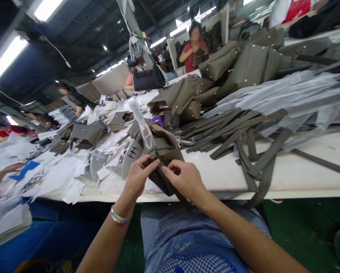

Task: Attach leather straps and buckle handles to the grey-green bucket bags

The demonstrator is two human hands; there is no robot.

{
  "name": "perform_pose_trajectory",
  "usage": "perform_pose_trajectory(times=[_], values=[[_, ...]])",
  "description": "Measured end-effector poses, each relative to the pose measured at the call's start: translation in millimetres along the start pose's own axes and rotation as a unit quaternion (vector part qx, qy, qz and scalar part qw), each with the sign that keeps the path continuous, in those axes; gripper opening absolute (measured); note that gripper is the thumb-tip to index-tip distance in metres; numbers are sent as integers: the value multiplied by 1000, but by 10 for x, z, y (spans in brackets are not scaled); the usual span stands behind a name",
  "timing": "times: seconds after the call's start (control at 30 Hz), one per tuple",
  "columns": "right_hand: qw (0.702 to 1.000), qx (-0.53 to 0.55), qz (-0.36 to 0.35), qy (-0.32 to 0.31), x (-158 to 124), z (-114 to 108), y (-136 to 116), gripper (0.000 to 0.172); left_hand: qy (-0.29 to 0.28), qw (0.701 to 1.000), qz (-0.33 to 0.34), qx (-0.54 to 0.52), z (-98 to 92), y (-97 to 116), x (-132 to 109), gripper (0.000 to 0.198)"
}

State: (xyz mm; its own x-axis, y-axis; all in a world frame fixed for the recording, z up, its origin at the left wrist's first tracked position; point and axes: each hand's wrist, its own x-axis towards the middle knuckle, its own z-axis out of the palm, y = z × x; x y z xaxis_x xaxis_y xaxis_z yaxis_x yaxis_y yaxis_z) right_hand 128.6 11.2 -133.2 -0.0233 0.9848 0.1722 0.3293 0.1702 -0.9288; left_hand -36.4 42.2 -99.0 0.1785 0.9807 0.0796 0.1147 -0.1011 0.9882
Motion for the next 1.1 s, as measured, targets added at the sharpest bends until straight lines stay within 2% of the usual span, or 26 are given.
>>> perform_pose_trajectory(times=[0.2,0.33,0.53,0.77,0.97,1.03,1.1], values=[[994,102,49,-11,25,67,56,34,-19,1000,-7,7,-24,16,0,25],[985,155,72,-8,15,66,50,36,-1,1000,-1,31,4,19,-4,25],[991,125,36,19,43,45,25,33,10,998,14,54,26,6,14,23],[998,63,19,18,110,17,67,32,30,996,20,76,49,-66,50,20],[1000,25,-3,9,85,43,76,32,37,970,39,237,57,-16,-13,23],[999,27,-19,-8,73,19,98,31,45,962,42,265,40,-3,-48,23],[996,35,-48,-67,108,-54,160,33,52,965,43,252,15,-12,-87,25]])
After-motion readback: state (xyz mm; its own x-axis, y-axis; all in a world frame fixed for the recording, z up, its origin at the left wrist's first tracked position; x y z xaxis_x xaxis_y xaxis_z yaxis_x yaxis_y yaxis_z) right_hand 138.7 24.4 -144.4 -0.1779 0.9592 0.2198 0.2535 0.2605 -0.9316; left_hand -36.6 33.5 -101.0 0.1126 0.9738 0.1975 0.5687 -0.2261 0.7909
